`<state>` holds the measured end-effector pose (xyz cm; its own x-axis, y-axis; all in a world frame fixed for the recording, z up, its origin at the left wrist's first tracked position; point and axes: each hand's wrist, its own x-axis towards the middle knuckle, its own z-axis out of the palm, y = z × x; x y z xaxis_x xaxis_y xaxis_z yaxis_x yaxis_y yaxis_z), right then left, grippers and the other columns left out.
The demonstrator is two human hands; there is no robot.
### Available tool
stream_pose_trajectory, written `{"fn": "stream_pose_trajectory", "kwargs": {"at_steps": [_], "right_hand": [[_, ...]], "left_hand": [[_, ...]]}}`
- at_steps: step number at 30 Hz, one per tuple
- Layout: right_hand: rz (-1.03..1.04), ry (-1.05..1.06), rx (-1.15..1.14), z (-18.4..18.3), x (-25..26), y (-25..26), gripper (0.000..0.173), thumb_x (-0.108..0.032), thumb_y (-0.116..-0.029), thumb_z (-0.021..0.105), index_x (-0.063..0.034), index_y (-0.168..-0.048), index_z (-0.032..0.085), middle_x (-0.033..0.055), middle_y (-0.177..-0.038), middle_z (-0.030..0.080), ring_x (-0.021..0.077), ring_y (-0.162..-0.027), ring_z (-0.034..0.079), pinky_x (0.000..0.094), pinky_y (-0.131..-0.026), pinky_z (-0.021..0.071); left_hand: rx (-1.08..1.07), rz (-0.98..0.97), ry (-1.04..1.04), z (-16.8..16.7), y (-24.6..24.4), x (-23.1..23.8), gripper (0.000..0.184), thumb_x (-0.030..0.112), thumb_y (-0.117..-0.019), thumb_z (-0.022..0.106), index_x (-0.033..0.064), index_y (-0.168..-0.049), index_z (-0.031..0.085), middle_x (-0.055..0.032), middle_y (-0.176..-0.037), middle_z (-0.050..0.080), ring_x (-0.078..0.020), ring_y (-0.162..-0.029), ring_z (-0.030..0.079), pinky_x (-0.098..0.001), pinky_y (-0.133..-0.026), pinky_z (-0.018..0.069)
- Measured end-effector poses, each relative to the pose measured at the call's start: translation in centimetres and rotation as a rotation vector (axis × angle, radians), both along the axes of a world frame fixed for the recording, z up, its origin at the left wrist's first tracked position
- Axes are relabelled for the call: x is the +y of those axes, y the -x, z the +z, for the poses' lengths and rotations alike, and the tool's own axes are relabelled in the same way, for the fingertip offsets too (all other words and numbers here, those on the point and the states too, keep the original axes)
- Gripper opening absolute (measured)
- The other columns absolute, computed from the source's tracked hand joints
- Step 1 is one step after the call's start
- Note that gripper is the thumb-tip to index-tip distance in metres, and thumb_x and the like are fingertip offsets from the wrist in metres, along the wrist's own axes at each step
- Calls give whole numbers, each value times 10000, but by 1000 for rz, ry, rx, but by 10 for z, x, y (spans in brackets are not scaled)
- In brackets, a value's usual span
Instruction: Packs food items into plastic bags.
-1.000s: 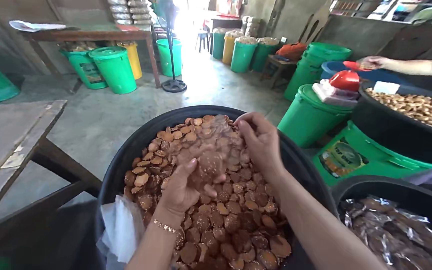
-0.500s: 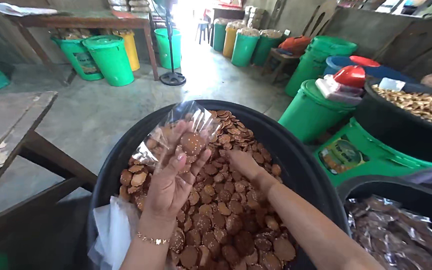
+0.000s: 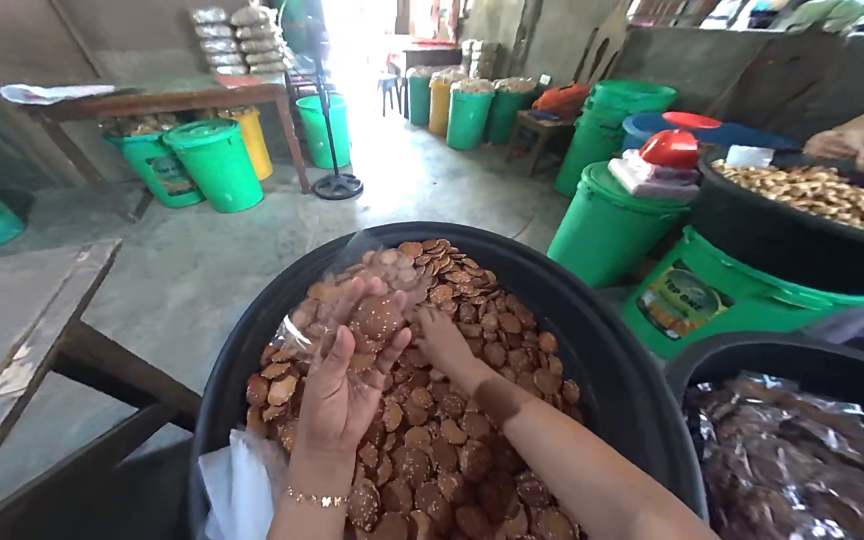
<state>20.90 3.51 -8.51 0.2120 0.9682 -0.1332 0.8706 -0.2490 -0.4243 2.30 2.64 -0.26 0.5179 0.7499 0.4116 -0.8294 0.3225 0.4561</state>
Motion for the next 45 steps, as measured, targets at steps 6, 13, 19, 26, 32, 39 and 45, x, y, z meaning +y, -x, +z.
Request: {"fn": "stream_pose_trajectory", "kwargs": {"at_steps": [6, 13, 19, 26, 32, 39, 45], "right_hand": [[-86, -28, 277, 8, -11, -14, 441, -162, -1037, 564, 61, -1414, 516, 308, -1381, 565, 433, -1322, 539, 556, -1126, 413], [-258, 89, 127, 6, 2, -27, 493, -156, -1054, 518, 80, -1477, 425, 306, -1556, 388, 444, -1437, 416, 540, -1169, 372], [-176, 128, -16, 2, 8, -10, 552, -112, -993, 618, 59, -1489, 445, 331, -1554, 372, 517, -1444, 357, 651, -1149, 337], [-75, 117, -16, -7, 0, -23, 493, -188, -1019, 588, 21, -1458, 506, 276, -1558, 417, 461, -1458, 376, 641, -1155, 337], [-27, 114, -4, 1, -9, -13, 543, -194, -974, 665, -25, -1471, 526, 264, -1593, 368, 487, -1463, 342, 673, -1152, 309], [-32, -39, 367, 68, -64, -8, 421, -108, -1010, 609, 76, -1382, 540, 306, -1319, 607, 406, -1240, 602, 550, -1087, 452], [-269, -762, 1392, 121, -150, -22, 307, 79, -980, 409, 3, -1238, 557, 68, -1085, 696, 141, -904, 718, 300, -829, 621]], "left_hand": [[18, 25, -54, 2, 0, 0, 360, 155, -932, 709, 120, -1289, 679, -137, -1308, 675, -264, -1196, 674, -364, -932, 610], [1, -6, -40, 9, -2, -3, 386, 145, -902, 740, 107, -1284, 690, -128, -1344, 658, -247, -1210, 666, -358, -923, 612], [72, 8, -80, 2, -4, -3, 367, 211, -905, 745, 170, -1269, 717, -74, -1386, 639, -229, -1232, 651, -379, -943, 601], [141, -97, -51, 0, -13, -15, 405, 356, -922, 710, 137, -1263, 716, -100, -1329, 673, -236, -1147, 698, -374, -913, 611], [156, -156, -13, -5, -16, -17, 496, 460, -896, 711, 120, -1256, 712, -122, -1331, 667, -259, -1138, 700, -379, -870, 625], [223, -129, -15, -9, -18, -20, 480, 417, -922, 706, 118, -1296, 667, -107, -1333, 664, -242, -1127, 702, -366, -854, 631], [257, -168, -120, -6, -17, -33, 469, 261, -891, 767, 182, -1342, 663, -50, -1368, 655, -203, -1160, 690, -340, -883, 621]]}}
